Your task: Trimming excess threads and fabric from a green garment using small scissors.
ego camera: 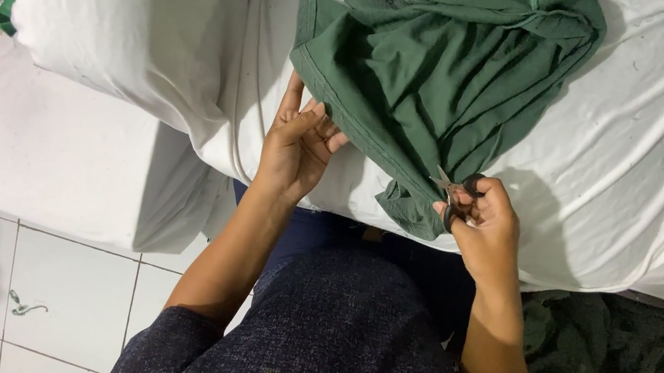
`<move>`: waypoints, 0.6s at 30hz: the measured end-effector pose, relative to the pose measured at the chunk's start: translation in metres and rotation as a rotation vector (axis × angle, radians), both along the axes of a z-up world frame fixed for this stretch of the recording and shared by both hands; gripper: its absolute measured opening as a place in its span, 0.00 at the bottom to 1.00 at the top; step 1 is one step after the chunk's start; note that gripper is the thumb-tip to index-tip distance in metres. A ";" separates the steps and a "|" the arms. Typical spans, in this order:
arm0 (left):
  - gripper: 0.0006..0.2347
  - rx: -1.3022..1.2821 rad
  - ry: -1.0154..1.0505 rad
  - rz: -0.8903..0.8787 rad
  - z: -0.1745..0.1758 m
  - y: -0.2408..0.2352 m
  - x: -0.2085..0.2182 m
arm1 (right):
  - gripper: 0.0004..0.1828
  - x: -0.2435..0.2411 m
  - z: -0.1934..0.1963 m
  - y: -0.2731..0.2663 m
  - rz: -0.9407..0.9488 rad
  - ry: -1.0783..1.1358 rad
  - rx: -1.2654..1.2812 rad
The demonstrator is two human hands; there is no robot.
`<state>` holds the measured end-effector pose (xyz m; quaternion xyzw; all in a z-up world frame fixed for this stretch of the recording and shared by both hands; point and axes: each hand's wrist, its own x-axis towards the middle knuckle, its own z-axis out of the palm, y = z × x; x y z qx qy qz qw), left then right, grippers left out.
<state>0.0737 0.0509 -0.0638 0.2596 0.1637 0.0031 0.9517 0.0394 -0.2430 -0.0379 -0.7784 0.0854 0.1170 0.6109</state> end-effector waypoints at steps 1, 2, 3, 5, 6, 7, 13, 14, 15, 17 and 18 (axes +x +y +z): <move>0.28 -0.001 -0.002 -0.002 0.002 -0.002 0.001 | 0.19 0.001 -0.001 -0.002 -0.002 -0.002 -0.001; 0.25 0.009 0.024 0.000 0.005 -0.004 0.002 | 0.19 0.000 -0.001 -0.004 0.021 0.003 -0.043; 0.22 0.019 0.051 0.002 0.007 -0.005 0.002 | 0.18 0.000 -0.002 -0.007 0.044 0.009 -0.085; 0.20 0.000 0.064 0.010 0.017 -0.008 0.004 | 0.18 0.001 0.013 -0.009 0.087 0.008 -0.135; 0.17 -0.017 0.073 0.016 0.022 -0.009 0.005 | 0.17 0.002 0.021 -0.009 0.128 0.004 -0.183; 0.17 -0.017 0.072 0.016 0.015 -0.006 0.006 | 0.17 0.004 0.026 -0.010 0.129 0.003 -0.184; 0.06 0.089 0.111 -0.013 0.031 -0.010 0.004 | 0.20 0.015 0.037 -0.003 0.103 -0.172 -0.215; 0.05 0.138 0.104 -0.008 0.043 -0.015 0.002 | 0.19 0.018 0.041 -0.002 0.112 -0.239 -0.217; 0.05 0.188 0.097 -0.003 0.055 -0.020 0.001 | 0.18 0.022 0.044 -0.001 0.121 -0.306 -0.218; 0.07 0.217 0.098 -0.014 0.012 -0.022 -0.009 | 0.17 0.026 0.047 0.012 0.118 -0.339 -0.157; 0.09 0.247 0.100 -0.029 -0.009 -0.022 -0.015 | 0.16 0.028 0.049 0.018 0.111 -0.369 -0.095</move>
